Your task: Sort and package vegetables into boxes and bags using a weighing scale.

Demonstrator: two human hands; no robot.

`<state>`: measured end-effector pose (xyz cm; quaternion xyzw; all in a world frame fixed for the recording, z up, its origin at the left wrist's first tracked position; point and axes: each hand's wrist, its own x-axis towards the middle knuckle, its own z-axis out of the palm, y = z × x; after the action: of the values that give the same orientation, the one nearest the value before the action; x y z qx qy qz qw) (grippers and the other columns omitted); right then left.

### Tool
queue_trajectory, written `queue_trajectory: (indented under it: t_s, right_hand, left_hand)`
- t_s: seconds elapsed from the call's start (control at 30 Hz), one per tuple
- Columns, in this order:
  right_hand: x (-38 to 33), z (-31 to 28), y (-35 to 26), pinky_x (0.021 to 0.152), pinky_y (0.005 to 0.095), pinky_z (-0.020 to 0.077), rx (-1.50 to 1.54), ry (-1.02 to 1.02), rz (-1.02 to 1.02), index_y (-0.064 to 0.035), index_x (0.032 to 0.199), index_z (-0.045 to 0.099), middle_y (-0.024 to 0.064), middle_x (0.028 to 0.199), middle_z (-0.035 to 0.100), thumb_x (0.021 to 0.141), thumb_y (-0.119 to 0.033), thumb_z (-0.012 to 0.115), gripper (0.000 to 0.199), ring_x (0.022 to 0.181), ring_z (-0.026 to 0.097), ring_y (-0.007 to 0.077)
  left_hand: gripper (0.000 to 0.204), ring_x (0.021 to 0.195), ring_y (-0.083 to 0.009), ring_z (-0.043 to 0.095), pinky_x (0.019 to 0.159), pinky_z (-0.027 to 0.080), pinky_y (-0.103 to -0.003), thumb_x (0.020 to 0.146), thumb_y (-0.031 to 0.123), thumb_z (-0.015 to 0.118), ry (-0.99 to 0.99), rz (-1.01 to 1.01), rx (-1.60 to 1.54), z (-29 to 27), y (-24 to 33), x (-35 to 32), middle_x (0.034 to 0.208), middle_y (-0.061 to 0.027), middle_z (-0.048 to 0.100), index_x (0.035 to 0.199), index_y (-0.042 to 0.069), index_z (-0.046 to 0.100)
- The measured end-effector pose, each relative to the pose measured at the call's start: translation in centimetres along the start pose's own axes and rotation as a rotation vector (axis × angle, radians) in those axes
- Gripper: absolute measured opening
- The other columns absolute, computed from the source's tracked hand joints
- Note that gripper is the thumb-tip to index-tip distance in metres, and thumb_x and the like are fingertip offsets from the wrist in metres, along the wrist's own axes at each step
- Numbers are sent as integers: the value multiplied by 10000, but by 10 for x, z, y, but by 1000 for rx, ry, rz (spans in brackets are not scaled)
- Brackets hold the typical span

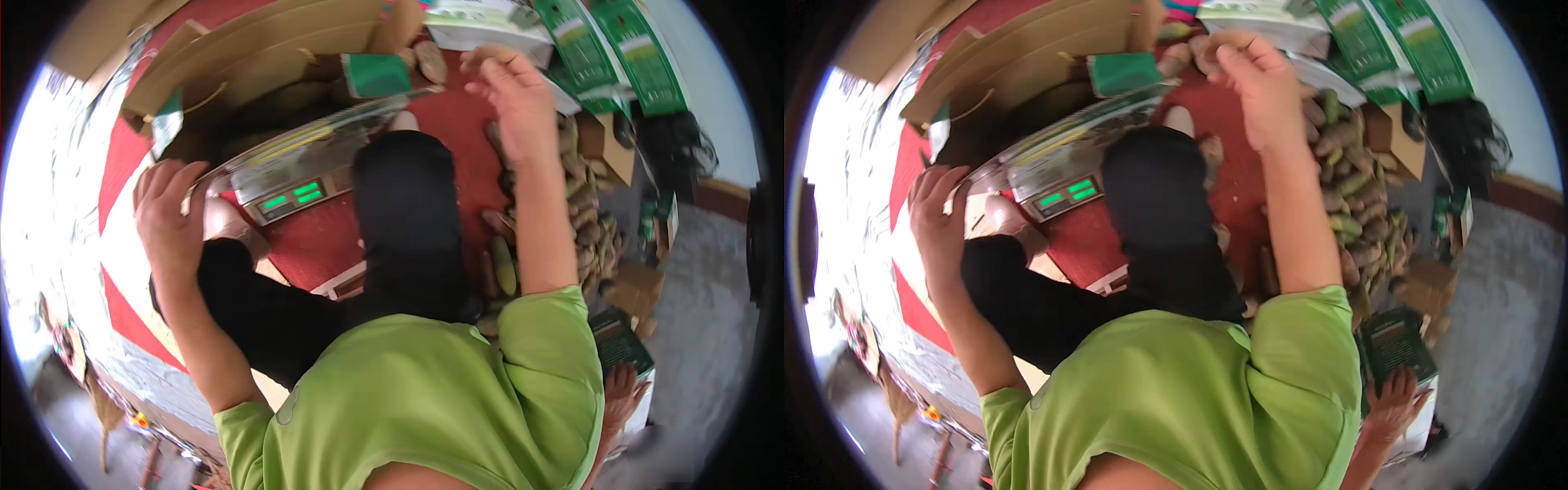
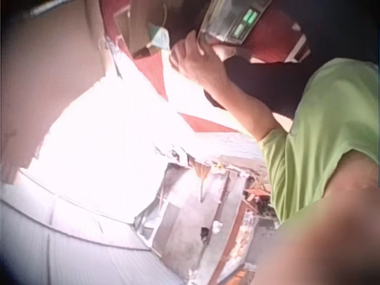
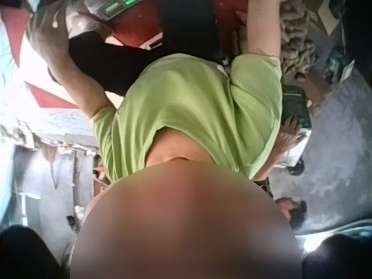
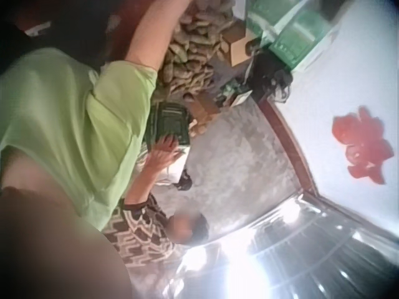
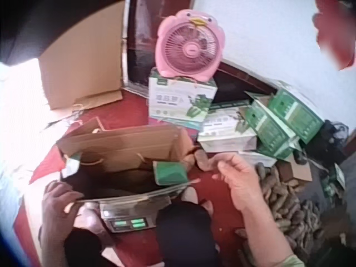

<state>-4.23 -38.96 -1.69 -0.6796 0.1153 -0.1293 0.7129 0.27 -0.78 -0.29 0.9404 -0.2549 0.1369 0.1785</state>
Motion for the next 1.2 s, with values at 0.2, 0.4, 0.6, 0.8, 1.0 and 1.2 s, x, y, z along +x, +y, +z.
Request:
queue_trajectory:
  t_s: [0.2, 0.4, 0.6, 0.8, 1.0, 1.2]
  right_hand:
    - [-98, -46, 141, 723, 273, 483, -224, 222, 282, -3, 894, 626, 20, 871, 643, 840, 28, 547, 101, 794, 579, 103]
    - [-209, -62, 281, 770, 361, 516, -719, -127, 653, -101, 988, 683, 110, 907, 702, 801, -219, 625, 229, 853, 674, 246]
    - [-231, -86, 292, 823, 371, 509, -636, 4, 823, -106, 963, 692, 125, 945, 699, 795, -222, 614, 218, 935, 661, 282]
    - [-245, -144, 306, 803, 390, 515, -1042, 14, 538, -67, 917, 678, 123, 900, 690, 812, -209, 584, 200, 872, 665, 297]
    - [-242, -228, 218, 863, 437, 480, -1498, 299, 790, -105, 1108, 633, 157, 1023, 633, 817, -195, 605, 306, 1016, 578, 364]
    - [-277, -273, 175, 1064, 476, 331, -1797, 70, 1329, -244, 1370, 433, 25, 1443, 376, 780, -284, 698, 648, 1347, 322, 265]
  left_hand:
    - [224, 992, -266, 578, 908, 427, -366, 798, 86, 670, -58, -54, 32, 7, 1, -3, 987, -79, 648, 1020, 66, 676]
    - [196, 955, -233, 590, 906, 433, -370, 818, 50, 662, -77, 17, 18, 6, -6, -7, 972, -64, 654, 1013, 48, 678]
    - [185, 932, -230, 607, 846, 465, -364, 828, 29, 652, -105, 61, 19, 16, -14, 1, 955, -67, 668, 1011, 28, 680]
    - [182, 928, -219, 608, 848, 468, -365, 833, 26, 652, -74, 86, 68, 17, -17, -1, 962, -63, 672, 1012, 35, 686]
    - [172, 926, -241, 606, 871, 448, -356, 808, 20, 668, -33, 54, 39, 6, -12, -6, 942, -83, 669, 978, 24, 687]
    - [232, 923, -254, 605, 883, 440, -363, 711, 49, 717, -9, -28, 36, 10, -1, 0, 915, -76, 667, 942, 46, 696]
